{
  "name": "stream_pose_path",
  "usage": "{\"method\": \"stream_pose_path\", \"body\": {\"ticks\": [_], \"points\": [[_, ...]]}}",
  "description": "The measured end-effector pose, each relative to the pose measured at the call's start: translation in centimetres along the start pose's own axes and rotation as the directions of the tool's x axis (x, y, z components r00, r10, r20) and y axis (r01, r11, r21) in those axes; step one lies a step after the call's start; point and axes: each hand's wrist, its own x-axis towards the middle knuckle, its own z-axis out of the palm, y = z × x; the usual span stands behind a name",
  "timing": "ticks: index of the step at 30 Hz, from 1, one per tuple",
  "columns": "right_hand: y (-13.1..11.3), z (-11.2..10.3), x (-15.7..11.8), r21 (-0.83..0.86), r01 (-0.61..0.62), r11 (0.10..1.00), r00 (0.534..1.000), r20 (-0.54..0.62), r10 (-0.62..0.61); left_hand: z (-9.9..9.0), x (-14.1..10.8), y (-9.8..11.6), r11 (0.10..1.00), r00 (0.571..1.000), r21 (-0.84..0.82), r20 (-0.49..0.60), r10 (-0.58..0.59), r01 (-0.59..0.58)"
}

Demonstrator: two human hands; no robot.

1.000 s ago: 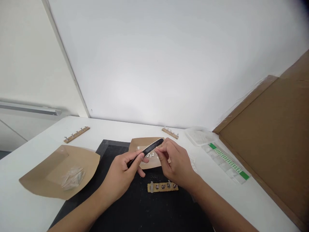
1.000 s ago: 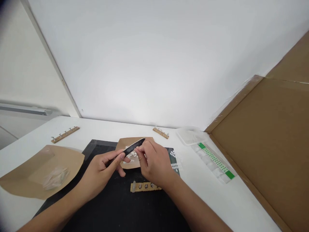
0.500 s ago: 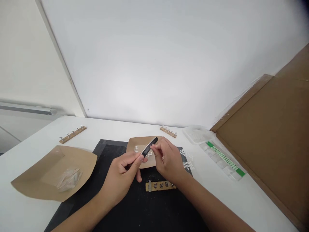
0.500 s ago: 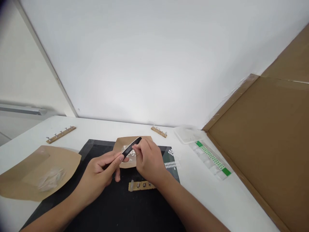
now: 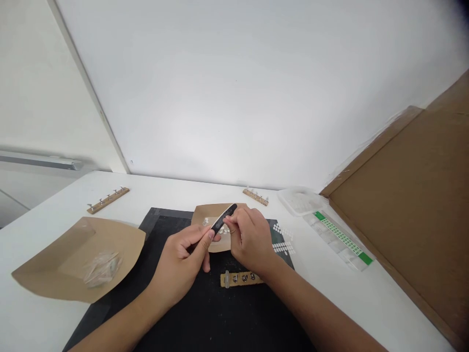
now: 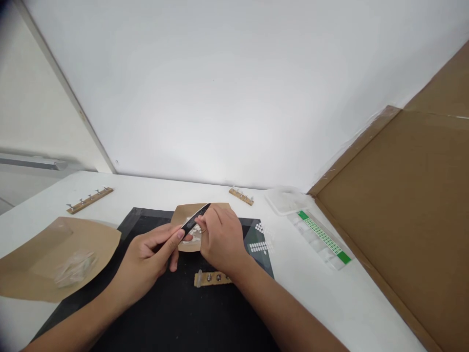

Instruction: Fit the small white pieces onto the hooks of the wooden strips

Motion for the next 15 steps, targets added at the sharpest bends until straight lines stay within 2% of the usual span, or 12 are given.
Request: {"method": "stream_pose_path", "body": {"ticks": [4, 6, 10, 15], "points": [[-0.58, -0.50, 0.29, -0.043, 0.106, 0.993, 0.993, 0.051, -0.104, 0.03, -0.01, -0.03, 1.000, 1.000, 0.009, 0.016, 0.010, -0.010], [-0.62, -0.66, 0.42, -0.086, 0.101, 0.991, 0.994, 0.055, -0.096, 0.10, -0.05, -0.11, 1.000, 1.000, 0.008, 0.025, -0.013, 0.012], [-0.68, -0.80, 0.43, -0.124, 0.013, 0.992, 0.998, 0.060, -0.006, 0.23, -0.09, -0.14, 0.999, 1.000, 0.031, 0.010, -0.019, 0.019], [-0.89, -0.97, 0.41, -0.070, 0.069, 0.995, 0.991, 0.119, -0.060, 0.20, -0.11, 0.08, 0.998, 1.000, 0.065, 0.001, 0.009, -0.009]]}}
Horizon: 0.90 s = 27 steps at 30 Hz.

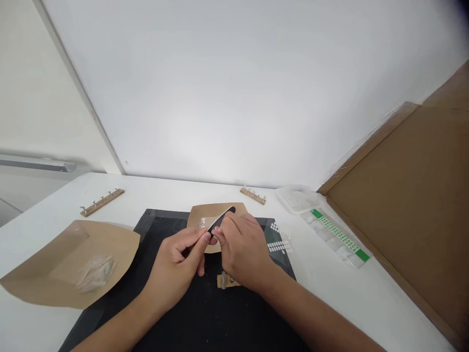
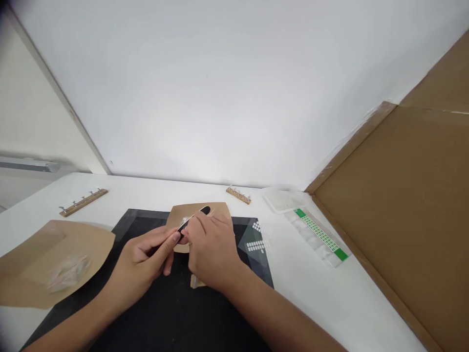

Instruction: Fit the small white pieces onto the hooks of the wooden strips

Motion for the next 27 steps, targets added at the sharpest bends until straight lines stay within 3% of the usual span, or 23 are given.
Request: {"method": "stream_pose_path", "body": {"ticks": [5, 9, 13, 17, 20, 24, 27], "points": [[1.1, 0.0, 0.3, 0.020, -0.110, 0.994, 0.994, 0.009, 0.109, 0.0, -0.1, -0.1, 1.000, 1.000, 0.031, -0.011, 0.005, -0.004], [1.2, 0.3, 0.1, 0.064, -0.022, 0.998, 0.998, 0.068, 0.018, -0.1, -0.1, -0.3, 0.999, 1.000, 0.048, -0.015, 0.019, -0.018], [1.1, 0.7, -0.1, 0.056, -0.096, 0.994, 0.995, 0.013, 0.095, -0.1, 0.0, -0.2, 0.999, 1.000, 0.040, -0.021, 0.008, -0.007], [1.1, 0.9, -0.1, 0.081, -0.049, 0.995, 0.999, 0.022, 0.047, 0.0, 0.0, -0.1, 1.000, 1.000, 0.024, -0.022, 0.017, -0.016], [1.0, 0.9, -0.1, 0.083, -0.079, 0.993, 0.997, -0.010, 0.080, 0.1, 0.0, -0.1, 1.000, 1.000, 0.000, -0.025, 0.013, -0.013], [0.9, 0.8, 0.0, 0.114, -0.013, 0.993, 1.000, 0.021, 0.011, 0.1, 0.0, 0.0, 0.999, 0.998, 0.022, -0.034, 0.044, -0.043], [1.2, 0.8, 0.1, 0.082, -0.064, 0.995, 0.998, -0.005, 0.064, 0.0, 0.0, 0.1, 0.997, 0.998, 0.049, -0.033, 0.061, -0.059]]}}
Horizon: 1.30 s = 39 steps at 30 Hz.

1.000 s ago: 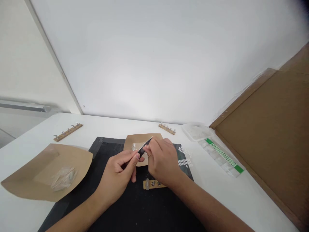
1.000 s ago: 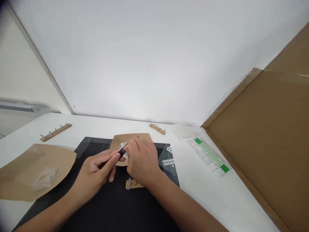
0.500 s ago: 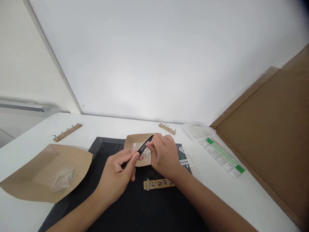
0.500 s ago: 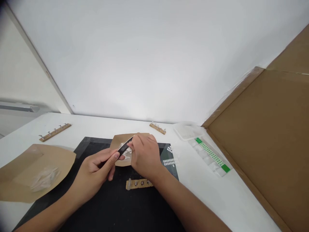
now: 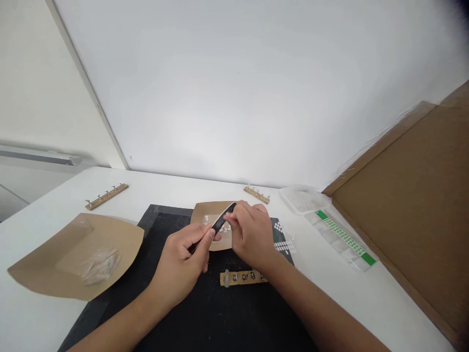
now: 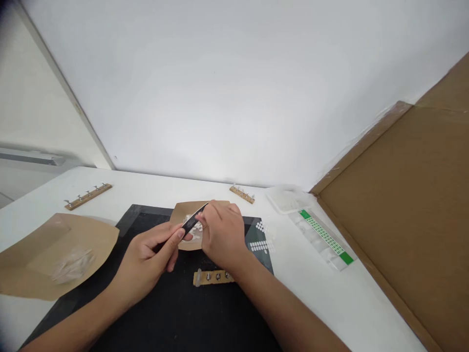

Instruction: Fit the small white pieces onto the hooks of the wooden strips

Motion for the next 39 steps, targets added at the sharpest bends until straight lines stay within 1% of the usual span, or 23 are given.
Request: {"method": "stream_pose_path", "body": {"ticks": [1, 4, 8, 11, 14, 15, 18, 19, 22, 25, 26, 28, 30, 31, 33, 34, 37, 39], "points": [[0.11, -0.02, 0.06, 0.001, -0.009, 1.000, 1.000, 0.003, 0.009, 0.00, -0.01, 0.01, 1.000, 1.000, 0.009, 0.001, 0.007, -0.007], [0.40, -0.25, 0.24, 0.031, 0.021, 0.999, 0.998, 0.052, -0.023, 0.02, -0.07, 0.02, 0.998, 0.999, 0.030, 0.009, 0.047, -0.047], [0.53, -0.71, 0.49, 0.033, -0.039, 0.999, 0.999, 0.028, 0.038, 0.01, -0.06, 0.14, 0.995, 0.996, 0.034, 0.003, 0.091, -0.091], [0.47, -0.81, 0.58, 0.068, 0.008, 0.998, 0.997, 0.079, -0.014, -0.08, 0.04, 0.25, 0.993, 0.995, 0.050, 0.000, 0.104, -0.104], [0.28, -0.69, 0.58, 0.044, -0.019, 0.999, 1.000, 0.014, 0.018, -0.17, 0.12, 0.26, 0.992, 0.993, 0.054, -0.007, 0.115, -0.115], [0.18, -0.64, 0.57, 0.049, -0.017, 0.999, 1.000, 0.010, 0.017, -0.20, 0.14, 0.24, 0.992, 0.994, 0.053, -0.011, 0.112, -0.111], [-0.17, -0.54, 0.54, 0.086, 0.056, 0.995, 0.997, 0.056, -0.061, -0.28, 0.23, 0.18, 0.993, 0.994, 0.051, -0.012, 0.111, -0.110], [-0.26, -0.52, 0.53, 0.082, 0.062, 0.995, 0.996, 0.054, -0.066, -0.30, 0.27, 0.17, 0.992, 0.993, 0.051, -0.012, 0.116, -0.115], [-0.30, -0.50, 0.53, 0.054, 0.021, 0.998, 0.999, 0.023, -0.022, -0.35, 0.34, 0.25, 0.990, 0.991, 0.059, -0.029, 0.131, -0.129], [-0.03, -0.59, 0.57, 0.089, 0.066, 0.994, 0.996, 0.052, -0.071, -0.35, 0.28, 0.42, 0.985, 0.988, 0.078, -0.031, 0.154, -0.151], [0.10, -0.64, 0.59, 0.086, 0.066, 0.994, 0.997, 0.041, -0.070, -0.36, 0.23, 0.46, 0.985, 0.987, 0.079, -0.026, 0.157, -0.155], [0.30, -0.69, 0.59, 0.052, 0.013, 0.999, 1.000, 0.000, -0.013, -0.37, 0.17, 0.46, 0.985, 0.988, 0.079, -0.014, 0.156, -0.154], [0.34, -0.61, 0.46, 0.031, -0.030, 0.999, 1.000, -0.007, 0.031, -0.40, 0.17, 0.35, 0.985, 0.988, 0.081, -0.010, 0.154, -0.153], [0.28, -0.52, 0.34, 0.043, -0.019, 0.999, 1.000, 0.021, 0.018, -0.42, 0.20, 0.28, 0.984, 0.987, 0.083, -0.004, 0.159, -0.158], [0.12, -0.29, 0.04, 0.080, 0.045, 0.996, 0.996, 0.070, -0.051, -0.46, 0.30, 0.14, 0.981, 0.984, 0.085, 0.002, 0.176, -0.175], [0.05, -0.19, -0.08, 0.082, 0.055, 0.995, 0.996, 0.060, -0.060, -0.49, 0.35, 0.11, 0.980, 0.983, 0.083, 0.004, 0.181, -0.181], [0.07, -0.08, -0.08, 0.064, 0.004, 0.998, 1.000, -0.016, -0.003, -0.60, 0.41, 0.16, 0.982, 0.986, 0.081, -0.012, 0.169, -0.168], [0.22, -0.21, 0.20, 0.089, 0.010, 0.996, 1.000, -0.001, -0.010, -0.63, 0.38, 0.25, 0.985, 0.988, 0.080, -0.020, 0.153, -0.151]]}}
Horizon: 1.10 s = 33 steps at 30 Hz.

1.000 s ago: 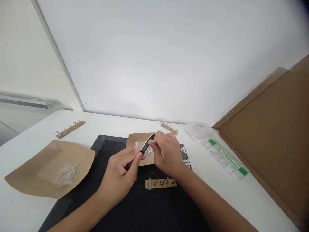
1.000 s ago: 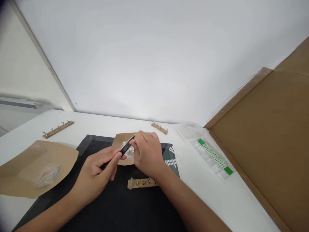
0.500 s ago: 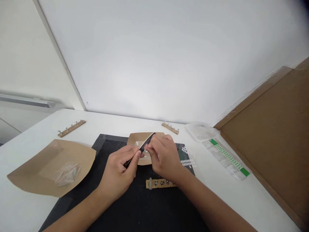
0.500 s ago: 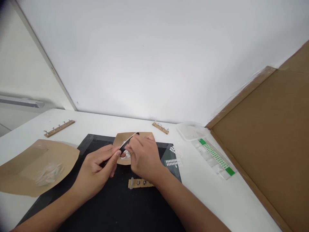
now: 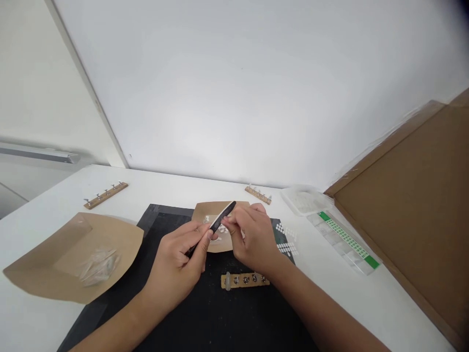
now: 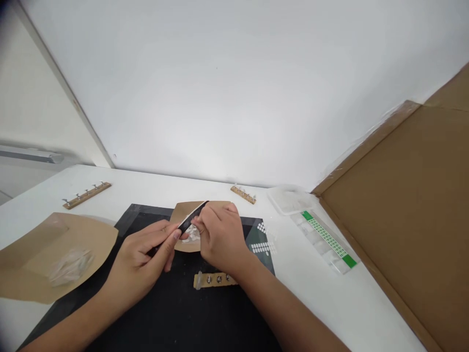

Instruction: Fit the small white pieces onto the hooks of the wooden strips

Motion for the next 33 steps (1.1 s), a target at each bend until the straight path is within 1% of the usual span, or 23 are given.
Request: {"method": "stream_pose_path", "body": {"ticks": [2, 5, 7, 9, 11, 14, 16, 18, 21, 22, 23, 24, 25, 27, 29, 31, 33], "points": [[0.1, -0.2, 0.3, 0.026, 0.033, 0.999, 0.999, 0.038, -0.034, 0.0, 0.0, 0.1, 1.000, 1.000, -0.009, -0.002, -0.003, 0.003], [0.2, -0.3, 0.5, -0.009, -0.015, 1.000, 1.000, -0.012, 0.015, 0.2, 0.0, 0.0, 1.000, 1.000, -0.020, -0.001, -0.006, 0.006], [0.2, -0.1, 0.3, -0.021, -0.035, 0.999, 0.999, -0.019, 0.034, 0.3, -0.1, -0.2, 1.000, 1.000, -0.015, 0.001, -0.009, 0.009], [0.2, 0.2, -0.1, -0.003, 0.002, 1.000, 1.000, 0.018, -0.001, 0.3, -0.1, -0.3, 1.000, 1.000, -0.008, 0.008, 0.002, -0.002], [0.2, 0.2, -0.4, 0.003, 0.010, 1.000, 1.000, 0.014, -0.010, 0.4, -0.1, -0.4, 1.000, 1.000, 0.011, 0.013, 0.023, -0.023], [0.5, -0.5, -0.2, 0.046, -0.061, 0.997, 0.998, 0.007, 0.061, 0.4, 0.0, -0.2, 0.995, 0.997, 0.068, -0.014, 0.075, -0.074], [0.7, -1.3, 0.3, 0.147, -0.124, 0.981, 0.992, 0.058, 0.116, 0.3, 0.0, -0.2, 0.985, 0.990, 0.115, -0.050, 0.133, -0.127], [0.8, -2.0, 0.8, 0.296, -0.216, 0.930, 0.974, 0.124, 0.187, 0.4, -0.1, -0.3, 0.967, 0.976, 0.175, -0.081, 0.201, -0.184], [0.9, -2.4, 1.2, 0.526, -0.364, 0.769, 0.930, 0.153, 0.335, 0.5, -0.3, -0.8, 0.928, 0.958, 0.296, -0.104, 0.269, -0.228], [0.9, -2.4, 1.2, 0.581, -0.387, 0.716, 0.915, 0.149, 0.374, 0.6, -0.4, -1.0, 0.917, 0.957, 0.329, -0.102, 0.272, -0.226], [1.0, -2.3, 1.2, 0.615, -0.397, 0.681, 0.906, 0.141, 0.400, 0.6, -0.4, -1.1, 0.907, 0.956, 0.356, -0.097, 0.276, -0.226], [1.0, -2.2, 1.1, 0.629, -0.398, 0.668, 0.902, 0.135, 0.410, 0.6, -0.5, -1.2, 0.898, 0.956, 0.377, -0.088, 0.279, -0.227], [1.1, -2.1, 1.0, 0.629, -0.393, 0.671, 0.904, 0.133, 0.406, 0.6, -0.5, -1.2, 0.889, 0.956, 0.394, -0.077, 0.283, -0.231], [1.1, -1.9, 0.9, 0.607, -0.370, 0.703, 0.918, 0.123, 0.377, 0.5, -0.5, -1.1, 0.873, 0.952, 0.422, -0.066, 0.298, -0.244], [1.2, -1.7, 0.8, 0.551, -0.330, 0.767, 0.937, 0.091, 0.338, 0.4, -0.6, -1.0, 0.860, 0.948, 0.445, -0.069, 0.311, -0.250], [1.3, -1.6, 0.7, 0.458, -0.282, 0.843, 0.955, 0.048, 0.294, 0.4, -0.6, -1.0, 0.853, 0.943, 0.459, -0.088, 0.320, -0.247], [1.3, -1.5, 0.7, 0.360, -0.243, 0.901, 0.967, 0.021, 0.252, 0.4, -0.7, -1.1, 0.858, 0.939, 0.453, -0.113, 0.326, -0.243]]}}
